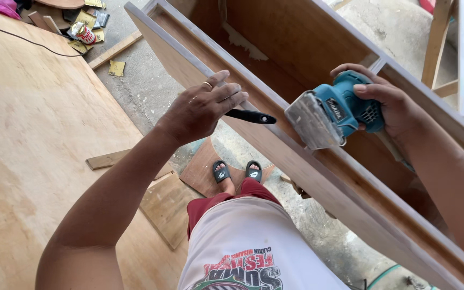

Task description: The person uses an electric sander to smooth the edges and interior surfaces of a wooden cabinet frame. They periodically use a brush to sweep away sawdust from the work area. The person repositions the cabinet to access different sections and continues sanding various compartments.

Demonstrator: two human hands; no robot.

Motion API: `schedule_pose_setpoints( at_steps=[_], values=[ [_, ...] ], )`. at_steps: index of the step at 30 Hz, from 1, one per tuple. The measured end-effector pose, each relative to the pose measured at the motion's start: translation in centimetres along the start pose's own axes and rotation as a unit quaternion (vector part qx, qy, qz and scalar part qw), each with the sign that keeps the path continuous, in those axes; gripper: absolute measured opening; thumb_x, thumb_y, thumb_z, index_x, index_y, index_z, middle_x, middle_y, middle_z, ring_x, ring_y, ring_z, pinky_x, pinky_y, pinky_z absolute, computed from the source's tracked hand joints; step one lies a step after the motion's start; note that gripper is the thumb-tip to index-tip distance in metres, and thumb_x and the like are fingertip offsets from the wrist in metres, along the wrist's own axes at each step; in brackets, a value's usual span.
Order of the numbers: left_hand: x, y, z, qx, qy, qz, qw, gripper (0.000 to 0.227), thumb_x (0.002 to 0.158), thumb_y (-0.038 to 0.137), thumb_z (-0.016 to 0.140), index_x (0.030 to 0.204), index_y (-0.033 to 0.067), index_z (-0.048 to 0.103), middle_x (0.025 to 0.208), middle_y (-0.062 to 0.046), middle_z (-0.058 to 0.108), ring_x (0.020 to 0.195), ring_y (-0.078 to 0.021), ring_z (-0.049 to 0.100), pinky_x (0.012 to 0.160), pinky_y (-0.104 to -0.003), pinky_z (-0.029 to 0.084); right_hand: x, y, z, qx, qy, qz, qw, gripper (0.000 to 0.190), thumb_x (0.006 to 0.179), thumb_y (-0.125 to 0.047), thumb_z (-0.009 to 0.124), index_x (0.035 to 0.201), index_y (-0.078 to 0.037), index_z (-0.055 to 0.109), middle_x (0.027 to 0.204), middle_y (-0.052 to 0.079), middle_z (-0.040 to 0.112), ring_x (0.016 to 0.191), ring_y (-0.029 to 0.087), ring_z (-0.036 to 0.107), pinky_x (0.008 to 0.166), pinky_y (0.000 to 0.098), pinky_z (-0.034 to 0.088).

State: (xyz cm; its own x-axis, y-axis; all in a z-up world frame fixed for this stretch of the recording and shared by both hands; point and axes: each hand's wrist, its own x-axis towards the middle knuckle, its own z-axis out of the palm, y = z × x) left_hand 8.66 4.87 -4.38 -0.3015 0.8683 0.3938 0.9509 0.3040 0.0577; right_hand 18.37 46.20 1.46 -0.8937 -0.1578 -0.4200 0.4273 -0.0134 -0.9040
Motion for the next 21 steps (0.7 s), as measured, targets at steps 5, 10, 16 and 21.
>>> schedule_pose_setpoints(
  at_steps=[5, 10, 16, 21],
  values=[
    [-2.2, -2.7, -0.2, 0.063, -0.013, -0.051, 0.997, 0.066, 0.098, -0.005, 0.062, 0.159, 0.0225, 0.063, 0.159, -0.012, 0.062, 0.154, -0.0473, 0.047, 0.092, -0.05, 0.07, 2.8, -1.1, 0.9, -0.01, -0.031, 0.038, 0.999, 0.069, 0.077, -0.041, 0.072, 0.143, -0.021, 0.062, 0.113, 0.004, 0.059, 0.066, 0.019, 0.066, 0.039, 0.0275, 0.052],
    [-5.9, -1.5, 3.6, -0.144, 0.08, -0.289, 0.943, 0.083, 0.089, -0.009, 0.053, 0.169, 0.0079, 0.039, 0.179, -0.017, 0.031, 0.162, -0.0531, 0.032, 0.085, -0.045, 0.068, 5.2, -1.0, 3.1, 0.0, -0.052, -0.002, 0.999, 0.069, 0.083, -0.041, 0.072, 0.148, -0.02, 0.058, 0.095, 0.011, 0.063, 0.062, 0.022, 0.068, 0.04, 0.028, 0.053],
    [-3.2, 5.7, 5.3, -0.594, 0.189, -0.534, 0.571, 0.051, 0.098, 0.009, 0.064, 0.148, -0.0011, 0.054, 0.087, -0.008, 0.058, 0.077, -0.0219, 0.068, 0.057, -0.029, 0.058, 9.0, -2.3, 4.8, 0.011, -0.087, -0.043, 0.995, 0.069, 0.091, -0.039, 0.072, 0.155, -0.02, 0.054, 0.09, 0.019, 0.065, 0.06, 0.029, 0.073, 0.04, 0.0304, 0.056],
    [-3.3, 7.2, 10.1, -0.636, 0.251, -0.517, 0.515, 0.039, 0.085, 0.006, 0.073, 0.124, 0.0038, 0.07, 0.083, -0.003, 0.05, 0.077, -0.0208, 0.07, 0.066, -0.033, 0.064, 11.3, -3.9, 6.2, -0.023, -0.132, -0.037, 0.99, 0.07, 0.093, -0.038, 0.073, 0.157, -0.019, 0.052, 0.096, 0.017, 0.065, 0.065, 0.027, 0.074, 0.043, 0.0289, 0.057]
  ],
)
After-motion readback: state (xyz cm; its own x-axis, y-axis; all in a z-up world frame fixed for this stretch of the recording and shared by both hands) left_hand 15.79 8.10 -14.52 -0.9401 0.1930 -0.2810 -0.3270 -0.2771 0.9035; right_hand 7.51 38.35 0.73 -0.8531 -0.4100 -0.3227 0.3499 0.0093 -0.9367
